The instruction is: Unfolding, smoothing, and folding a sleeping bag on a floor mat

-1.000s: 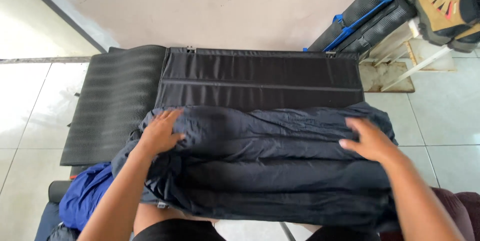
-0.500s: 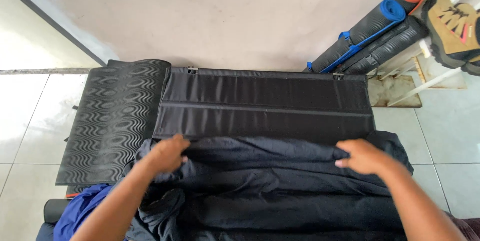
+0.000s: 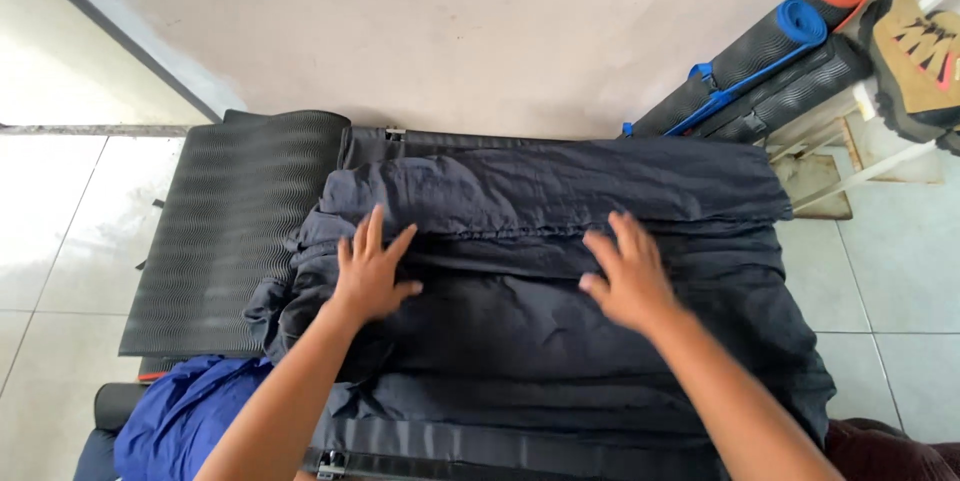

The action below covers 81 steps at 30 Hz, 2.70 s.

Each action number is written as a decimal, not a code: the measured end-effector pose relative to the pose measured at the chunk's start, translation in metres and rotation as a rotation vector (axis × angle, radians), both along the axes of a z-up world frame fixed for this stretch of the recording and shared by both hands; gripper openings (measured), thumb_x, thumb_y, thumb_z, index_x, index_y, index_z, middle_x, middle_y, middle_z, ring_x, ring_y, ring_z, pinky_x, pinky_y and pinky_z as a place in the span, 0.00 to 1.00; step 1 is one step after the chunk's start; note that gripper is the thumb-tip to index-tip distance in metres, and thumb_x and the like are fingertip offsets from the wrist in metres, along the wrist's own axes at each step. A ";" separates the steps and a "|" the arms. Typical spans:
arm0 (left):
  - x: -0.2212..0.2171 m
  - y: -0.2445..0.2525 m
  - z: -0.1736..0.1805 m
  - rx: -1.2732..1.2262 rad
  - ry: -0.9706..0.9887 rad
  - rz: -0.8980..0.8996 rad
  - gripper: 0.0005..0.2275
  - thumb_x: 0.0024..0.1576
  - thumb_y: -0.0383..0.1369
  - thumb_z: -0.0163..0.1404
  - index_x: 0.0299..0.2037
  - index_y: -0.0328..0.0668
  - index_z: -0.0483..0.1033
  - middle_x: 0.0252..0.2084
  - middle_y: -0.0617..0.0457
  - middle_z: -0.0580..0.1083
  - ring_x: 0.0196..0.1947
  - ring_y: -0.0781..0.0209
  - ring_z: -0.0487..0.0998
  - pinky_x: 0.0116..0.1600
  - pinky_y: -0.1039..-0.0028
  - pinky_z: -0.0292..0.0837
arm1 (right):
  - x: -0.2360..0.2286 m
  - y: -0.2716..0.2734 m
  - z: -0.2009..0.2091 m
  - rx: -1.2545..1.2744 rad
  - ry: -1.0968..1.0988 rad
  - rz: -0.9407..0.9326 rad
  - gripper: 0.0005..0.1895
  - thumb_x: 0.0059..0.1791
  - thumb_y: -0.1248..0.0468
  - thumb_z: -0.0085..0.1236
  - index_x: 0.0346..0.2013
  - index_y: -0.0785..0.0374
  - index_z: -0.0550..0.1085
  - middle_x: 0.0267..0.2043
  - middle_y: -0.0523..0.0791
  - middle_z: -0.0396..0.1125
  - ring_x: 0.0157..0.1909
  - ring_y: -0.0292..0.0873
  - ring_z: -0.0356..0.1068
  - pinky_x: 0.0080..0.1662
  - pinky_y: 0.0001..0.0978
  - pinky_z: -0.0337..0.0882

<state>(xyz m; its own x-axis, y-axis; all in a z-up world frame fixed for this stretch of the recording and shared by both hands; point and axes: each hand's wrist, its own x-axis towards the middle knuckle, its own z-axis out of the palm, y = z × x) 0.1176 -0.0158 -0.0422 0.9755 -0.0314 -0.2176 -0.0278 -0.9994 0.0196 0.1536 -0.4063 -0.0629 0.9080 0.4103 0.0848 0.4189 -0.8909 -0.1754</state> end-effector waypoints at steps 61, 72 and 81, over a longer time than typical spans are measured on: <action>-0.143 -0.155 -0.042 -0.137 -0.149 -0.027 0.32 0.59 0.57 0.33 0.71 0.53 0.48 0.73 0.46 0.46 0.73 0.47 0.40 0.72 0.50 0.30 | -0.141 0.013 -0.027 0.196 -0.379 0.198 0.35 0.47 0.37 0.47 0.60 0.56 0.68 0.62 0.54 0.61 0.64 0.61 0.57 0.61 0.62 0.53; -0.148 -0.154 -0.063 -0.204 -0.514 -0.064 0.32 0.57 0.55 0.38 0.67 0.42 0.58 0.71 0.39 0.53 0.71 0.39 0.48 0.70 0.48 0.37 | -0.086 -0.123 -0.005 -0.096 -0.498 -0.400 0.16 0.39 0.63 0.57 0.40 0.65 0.76 0.54 0.52 0.66 0.50 0.57 0.62 0.51 0.48 0.62; -0.149 -0.149 -0.082 -0.205 -0.541 -0.076 0.34 0.55 0.58 0.37 0.67 0.47 0.59 0.72 0.42 0.52 0.72 0.41 0.49 0.70 0.49 0.39 | -0.121 0.085 0.011 0.250 -0.245 0.228 0.35 0.42 0.39 0.53 0.53 0.60 0.72 0.61 0.50 0.61 0.63 0.57 0.57 0.60 0.50 0.54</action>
<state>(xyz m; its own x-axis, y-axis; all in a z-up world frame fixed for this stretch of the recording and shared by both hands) -0.0311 -0.1647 -0.1247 0.9394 -0.0947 0.3295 -0.1596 -0.9714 0.1758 0.0324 -0.3212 -0.0517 0.7370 0.5381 0.4090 0.6567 -0.7133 -0.2449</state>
